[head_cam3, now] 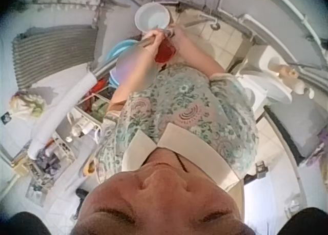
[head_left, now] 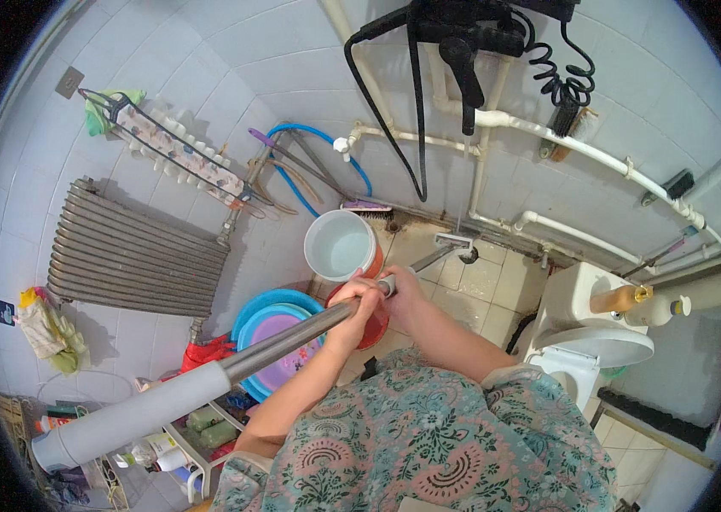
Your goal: The person mops the tiled floor of a bathroom and adjacent hallway using a flat mop. They move the mop back and forth across the floor, navigating around a toilet and various buckets. The person briefly pauses to pick up a tissue from a wall-mounted dispenser and then resumes mopping before placing the mop against the wall.
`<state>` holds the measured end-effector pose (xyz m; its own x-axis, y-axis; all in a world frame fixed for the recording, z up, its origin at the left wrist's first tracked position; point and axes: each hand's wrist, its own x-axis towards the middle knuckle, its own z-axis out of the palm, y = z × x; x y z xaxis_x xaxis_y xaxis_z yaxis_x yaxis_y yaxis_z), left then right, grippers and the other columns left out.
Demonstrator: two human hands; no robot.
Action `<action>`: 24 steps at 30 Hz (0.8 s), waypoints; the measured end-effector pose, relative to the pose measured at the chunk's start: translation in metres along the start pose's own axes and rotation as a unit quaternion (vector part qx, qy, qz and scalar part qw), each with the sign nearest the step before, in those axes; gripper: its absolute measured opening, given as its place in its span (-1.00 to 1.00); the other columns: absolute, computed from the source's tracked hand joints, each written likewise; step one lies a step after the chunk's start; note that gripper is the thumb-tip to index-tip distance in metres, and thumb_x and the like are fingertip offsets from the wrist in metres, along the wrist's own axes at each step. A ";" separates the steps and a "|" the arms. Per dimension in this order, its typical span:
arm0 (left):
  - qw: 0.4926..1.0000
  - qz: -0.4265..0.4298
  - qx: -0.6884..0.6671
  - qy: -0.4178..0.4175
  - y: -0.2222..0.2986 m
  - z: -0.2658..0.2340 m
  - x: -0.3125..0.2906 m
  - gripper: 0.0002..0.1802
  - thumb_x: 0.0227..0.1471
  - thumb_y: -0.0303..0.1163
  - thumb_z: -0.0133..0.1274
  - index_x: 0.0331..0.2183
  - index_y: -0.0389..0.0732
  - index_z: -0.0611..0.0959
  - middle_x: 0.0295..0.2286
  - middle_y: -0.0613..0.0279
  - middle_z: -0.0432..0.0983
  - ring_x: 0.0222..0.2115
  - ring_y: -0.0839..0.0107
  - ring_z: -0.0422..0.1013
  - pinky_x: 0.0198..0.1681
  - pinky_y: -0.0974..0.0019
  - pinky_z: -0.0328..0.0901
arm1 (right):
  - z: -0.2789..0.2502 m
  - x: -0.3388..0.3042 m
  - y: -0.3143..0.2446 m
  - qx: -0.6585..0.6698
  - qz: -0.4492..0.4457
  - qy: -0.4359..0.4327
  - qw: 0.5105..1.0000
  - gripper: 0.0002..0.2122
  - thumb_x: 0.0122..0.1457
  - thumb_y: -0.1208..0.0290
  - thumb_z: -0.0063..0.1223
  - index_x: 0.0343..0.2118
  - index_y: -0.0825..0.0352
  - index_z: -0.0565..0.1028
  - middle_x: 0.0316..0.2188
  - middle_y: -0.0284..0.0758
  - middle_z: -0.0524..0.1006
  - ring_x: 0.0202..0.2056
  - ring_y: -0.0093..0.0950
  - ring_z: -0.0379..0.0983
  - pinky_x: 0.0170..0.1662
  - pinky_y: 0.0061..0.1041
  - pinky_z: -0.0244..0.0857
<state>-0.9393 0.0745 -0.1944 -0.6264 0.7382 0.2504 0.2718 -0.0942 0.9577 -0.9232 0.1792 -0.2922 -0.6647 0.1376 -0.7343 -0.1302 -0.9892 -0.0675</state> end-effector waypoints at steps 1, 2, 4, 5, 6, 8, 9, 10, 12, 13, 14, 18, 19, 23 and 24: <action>1.000 -0.011 -0.001 -0.008 0.001 0.002 0.000 -0.86 0.01 -0.44 -0.06 -0.56 -0.17 0.38 -0.59 0.32 0.39 -0.48 0.45 0.35 0.09 0.05 -0.09 | -0.008 0.013 0.000 0.014 -0.003 -0.001 1.000 -0.89 -0.11 0.46 -0.15 -0.66 0.31 0.22 -0.67 -0.28 0.29 -0.61 -0.40 0.26 -0.54 -0.42 0.24; 1.000 -0.018 -0.007 -0.019 -0.001 0.007 0.005 -0.86 0.02 -0.44 -0.07 -0.55 -0.16 0.38 -0.60 0.32 0.38 -0.49 0.44 0.35 0.11 0.03 -0.11 | -0.024 0.037 -0.006 0.028 -0.014 -0.001 1.000 -0.89 -0.12 0.46 -0.15 -0.66 0.31 0.23 -0.67 -0.28 0.29 -0.61 -0.41 0.26 -0.55 -0.43 0.24; 0.998 0.046 -0.021 -0.021 0.032 0.000 0.013 -0.81 0.02 -0.40 -0.08 -0.59 -0.16 0.36 -0.65 0.30 0.35 -0.59 0.45 0.31 0.04 0.02 0.01 | -0.033 0.043 -0.017 0.038 -0.020 0.025 0.999 -0.90 -0.13 0.47 -0.14 -0.66 0.30 0.24 -0.67 -0.29 0.29 -0.62 -0.42 0.26 -0.55 -0.44 0.23; 0.997 0.064 -0.051 -0.016 0.054 -0.006 0.014 -0.79 0.02 -0.37 -0.07 -0.60 -0.15 0.35 -0.68 0.30 0.33 -0.63 0.46 0.29 0.02 0.02 0.04 | -0.024 0.034 -0.024 0.035 -0.018 0.048 0.998 -0.91 -0.13 0.47 -0.13 -0.67 0.29 0.24 -0.68 -0.30 0.28 -0.62 -0.42 0.26 -0.56 -0.45 0.22; 0.993 0.082 -0.087 -0.015 0.075 -0.010 0.016 -0.77 0.02 -0.35 -0.07 -0.61 -0.15 0.34 -0.70 0.30 0.31 -0.67 0.47 0.27 -0.01 0.03 0.08 | -0.022 0.029 -0.032 0.034 -0.022 0.074 0.996 -0.91 -0.14 0.47 -0.12 -0.67 0.28 0.25 -0.68 -0.31 0.28 -0.63 -0.43 0.25 -0.56 -0.46 0.21; 0.994 0.078 -0.081 0.004 0.119 -0.034 0.019 -0.78 -0.02 -0.34 -0.02 -0.61 -0.14 0.36 -0.72 0.29 0.33 -0.68 0.44 0.29 -0.07 0.01 0.14 | -0.030 0.039 -0.040 0.082 -0.018 0.066 0.994 -0.91 -0.14 0.48 -0.12 -0.67 0.26 0.25 -0.70 -0.33 0.27 -0.64 -0.45 0.24 -0.58 -0.47 0.19; 0.988 0.122 -0.097 0.009 0.137 -0.045 0.019 -0.77 -0.02 -0.31 -0.03 -0.61 -0.14 0.35 -0.76 0.31 0.26 -0.78 0.45 0.20 -0.09 0.02 0.16 | -0.035 0.046 -0.042 0.105 -0.016 0.062 0.992 -0.92 -0.14 0.48 -0.12 -0.67 0.26 0.26 -0.71 -0.35 0.27 -0.65 -0.46 0.23 -0.59 -0.48 0.17; 0.984 0.146 -0.096 0.018 0.157 -0.055 0.017 -0.75 0.02 -0.27 -0.09 -0.61 -0.12 0.33 -0.83 0.39 0.16 -0.84 0.51 0.10 -0.14 0.10 0.19 | -0.044 0.050 -0.049 0.108 -0.025 0.063 0.992 -0.92 -0.14 0.48 -0.12 -0.67 0.25 0.26 -0.70 -0.35 0.27 -0.65 -0.46 0.23 -0.59 -0.48 0.17; 0.943 0.295 -0.061 0.137 0.214 -0.068 -0.005 -0.69 0.07 -0.22 -0.22 -0.64 -0.07 0.23 -0.90 0.49 0.09 -0.88 0.59 0.07 -0.34 0.32 0.13 | -0.053 0.048 -0.051 0.096 -0.009 0.051 0.994 -0.92 -0.14 0.48 -0.12 -0.67 0.25 0.26 -0.70 -0.37 0.27 -0.65 -0.47 0.21 -0.59 -0.49 0.17; 0.929 0.324 -0.158 0.089 0.246 -0.072 -0.014 -0.69 0.08 -0.21 -0.22 -0.64 -0.05 0.20 -0.90 0.49 0.13 -0.88 0.62 0.07 -0.40 0.35 0.08 | -0.060 0.059 -0.049 0.084 -0.015 0.055 0.995 -0.92 -0.14 0.47 -0.12 -0.67 0.25 0.26 -0.70 -0.37 0.26 -0.66 -0.47 0.20 -0.59 -0.48 0.17; 0.931 0.320 -0.145 0.099 0.254 -0.072 -0.016 -0.69 0.08 -0.20 -0.22 -0.64 -0.05 0.20 -0.89 0.50 0.15 -0.87 0.63 0.09 -0.39 0.36 0.08 | -0.069 0.077 -0.048 0.082 -0.029 0.059 0.994 -0.91 -0.14 0.47 -0.13 -0.68 0.24 0.26 -0.70 -0.37 0.26 -0.66 -0.47 0.19 -0.59 -0.48 0.17; 0.932 0.306 -0.135 0.142 0.243 -0.062 -0.009 -0.72 0.08 -0.22 -0.22 -0.61 -0.05 0.22 -0.85 0.49 0.21 -0.82 0.63 0.15 -0.35 0.35 0.11 | -0.064 0.083 -0.045 0.085 -0.031 0.085 0.992 -0.91 -0.14 0.46 -0.12 -0.67 0.23 0.25 -0.69 -0.37 0.26 -0.66 -0.46 0.17 -0.57 -0.47 0.19; 0.935 0.290 -0.142 0.143 0.227 -0.058 -0.006 -0.73 0.08 -0.24 -0.20 -0.60 -0.07 0.24 -0.84 0.47 0.21 -0.80 0.61 0.16 -0.32 0.32 0.14 | -0.058 0.076 -0.043 0.091 -0.026 0.073 0.993 -0.91 -0.14 0.46 -0.12 -0.66 0.24 0.24 -0.68 -0.37 0.26 -0.66 -0.45 0.18 -0.56 -0.47 0.19; 0.985 0.149 -0.089 -0.003 0.122 -0.038 0.012 -0.78 0.02 -0.24 -0.06 -0.56 -0.10 0.37 -0.71 0.37 0.25 -0.69 0.51 0.21 0.06 0.06 -0.02 | -0.033 0.048 -0.031 0.119 -0.009 0.039 0.992 -0.92 -0.15 0.47 -0.13 -0.64 0.27 0.24 -0.68 -0.34 0.26 -0.63 -0.43 0.20 -0.55 -0.45 0.21; 0.985 0.141 -0.093 -0.014 0.097 -0.028 0.013 -0.83 0.00 -0.28 -0.01 -0.52 -0.12 0.42 -0.64 0.31 0.36 -0.58 0.47 0.34 0.10 0.08 -0.07 | -0.030 0.048 -0.027 0.131 -0.003 0.030 0.991 -0.92 -0.15 0.47 -0.13 -0.64 0.28 0.23 -0.67 -0.33 0.26 -0.63 -0.42 0.21 -0.54 -0.44 0.22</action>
<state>-0.9416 0.0564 -0.0938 -0.5240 0.6826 0.5094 0.2919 -0.4179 0.8603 -0.9291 0.2110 -0.3456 -0.6190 0.1329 -0.7740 -0.3264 -0.9399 0.0997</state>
